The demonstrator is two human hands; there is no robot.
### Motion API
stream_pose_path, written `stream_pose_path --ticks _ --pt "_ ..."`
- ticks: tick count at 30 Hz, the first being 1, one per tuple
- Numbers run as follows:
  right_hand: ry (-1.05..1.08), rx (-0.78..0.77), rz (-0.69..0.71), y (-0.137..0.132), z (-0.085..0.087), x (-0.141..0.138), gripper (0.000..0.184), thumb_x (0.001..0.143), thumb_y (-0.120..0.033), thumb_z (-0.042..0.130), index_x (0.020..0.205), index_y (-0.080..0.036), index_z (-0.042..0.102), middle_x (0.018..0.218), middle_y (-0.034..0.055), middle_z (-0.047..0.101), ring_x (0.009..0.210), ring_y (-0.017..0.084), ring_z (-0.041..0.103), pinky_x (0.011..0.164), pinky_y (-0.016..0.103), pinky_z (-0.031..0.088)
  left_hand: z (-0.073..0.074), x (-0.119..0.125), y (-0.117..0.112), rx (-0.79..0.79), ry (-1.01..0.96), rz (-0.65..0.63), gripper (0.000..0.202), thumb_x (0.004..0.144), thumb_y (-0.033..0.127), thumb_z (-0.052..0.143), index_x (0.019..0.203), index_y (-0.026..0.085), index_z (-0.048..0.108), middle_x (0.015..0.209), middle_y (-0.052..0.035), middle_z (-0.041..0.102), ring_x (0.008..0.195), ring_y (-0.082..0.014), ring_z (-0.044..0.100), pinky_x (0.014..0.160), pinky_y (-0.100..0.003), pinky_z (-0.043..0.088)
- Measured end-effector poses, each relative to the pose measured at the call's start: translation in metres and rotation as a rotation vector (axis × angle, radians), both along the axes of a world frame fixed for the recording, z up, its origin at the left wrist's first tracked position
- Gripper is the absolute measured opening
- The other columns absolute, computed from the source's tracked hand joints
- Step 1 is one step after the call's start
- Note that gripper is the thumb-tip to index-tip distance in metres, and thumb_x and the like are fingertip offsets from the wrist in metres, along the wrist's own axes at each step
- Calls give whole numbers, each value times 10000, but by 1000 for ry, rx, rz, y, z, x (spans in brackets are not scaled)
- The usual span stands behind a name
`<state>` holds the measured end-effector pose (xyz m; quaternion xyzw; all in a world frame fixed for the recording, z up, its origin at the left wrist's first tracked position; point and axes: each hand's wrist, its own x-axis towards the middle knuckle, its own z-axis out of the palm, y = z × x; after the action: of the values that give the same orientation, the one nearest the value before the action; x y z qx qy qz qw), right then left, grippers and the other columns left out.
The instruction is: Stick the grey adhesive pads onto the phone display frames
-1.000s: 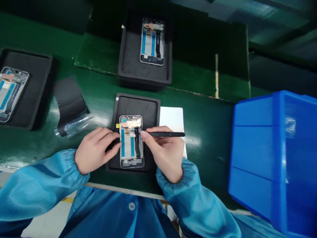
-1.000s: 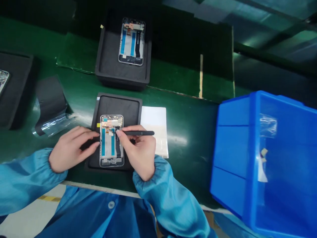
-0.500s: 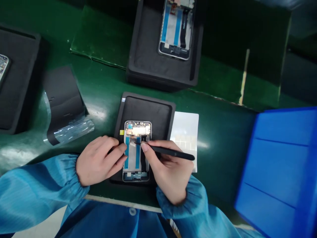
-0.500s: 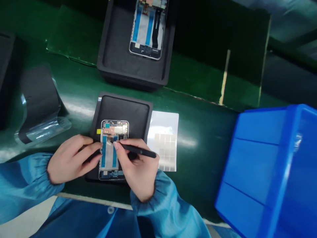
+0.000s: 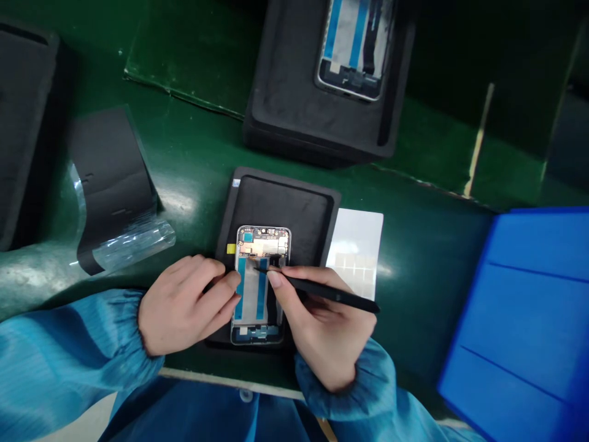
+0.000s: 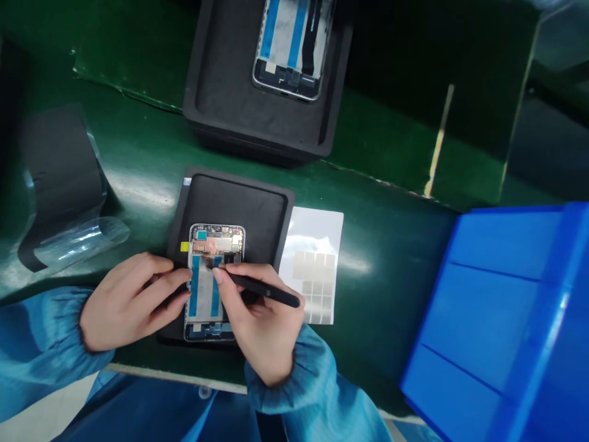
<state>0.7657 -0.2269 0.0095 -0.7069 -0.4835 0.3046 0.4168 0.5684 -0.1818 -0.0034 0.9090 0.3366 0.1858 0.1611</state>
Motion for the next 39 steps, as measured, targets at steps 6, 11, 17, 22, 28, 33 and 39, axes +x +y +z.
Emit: stream_pose_path --ticks 6,11,17,22,28,33,39 --pt "-15 3 6 0 -1 0 163 763 -152 814 884 -222 729 805 1 757 683 159 731 617 247 637 1 -1 -1 6 7 5 163 950 219 543 1027 121 648 888 -78 587 757 -175 562 643 -315 501" --pt "-27 2 4 1 -1 0 140 774 -168 808 876 -221 729 800 4 756 680 161 730 609 249 635 0 -1 -1 11 15 6 169 950 227 545 1035 122 646 891 -79 586 764 -179 565 654 -320 507" --pt "-33 4 12 1 -1 1 152 773 -158 807 888 -223 733 802 -1 754 680 151 726 613 238 633 -1 -2 -2 -1 12 0 176 943 228 561 1050 116 645 902 -84 582 770 -185 562 657 -323 500" --pt "-31 8 24 1 0 0 172 768 -131 807 891 -221 728 815 -11 757 688 135 728 628 214 631 0 -2 -2 -7 10 -1 178 929 218 578 1052 108 648 910 -89 579 770 -191 567 659 -327 497" --pt "-50 18 26 3 1 0 153 775 -148 805 883 -221 725 804 -8 757 664 140 724 602 220 629 0 -2 -2 6 15 8 170 942 230 554 1038 127 650 896 -78 583 765 -182 572 662 -317 498" --pt "-45 7 28 1 0 1 162 771 -155 809 892 -225 727 811 -6 757 673 146 725 612 230 632 1 -2 -2 -3 9 2 169 940 218 567 1054 116 640 908 -84 575 778 -187 556 665 -323 497" --pt "-38 15 30 2 1 0 166 774 -142 807 892 -223 723 803 -12 755 672 135 723 608 211 625 0 -1 -1 -11 0 -1 170 930 209 584 1051 107 644 914 -87 567 774 -190 546 652 -327 494"
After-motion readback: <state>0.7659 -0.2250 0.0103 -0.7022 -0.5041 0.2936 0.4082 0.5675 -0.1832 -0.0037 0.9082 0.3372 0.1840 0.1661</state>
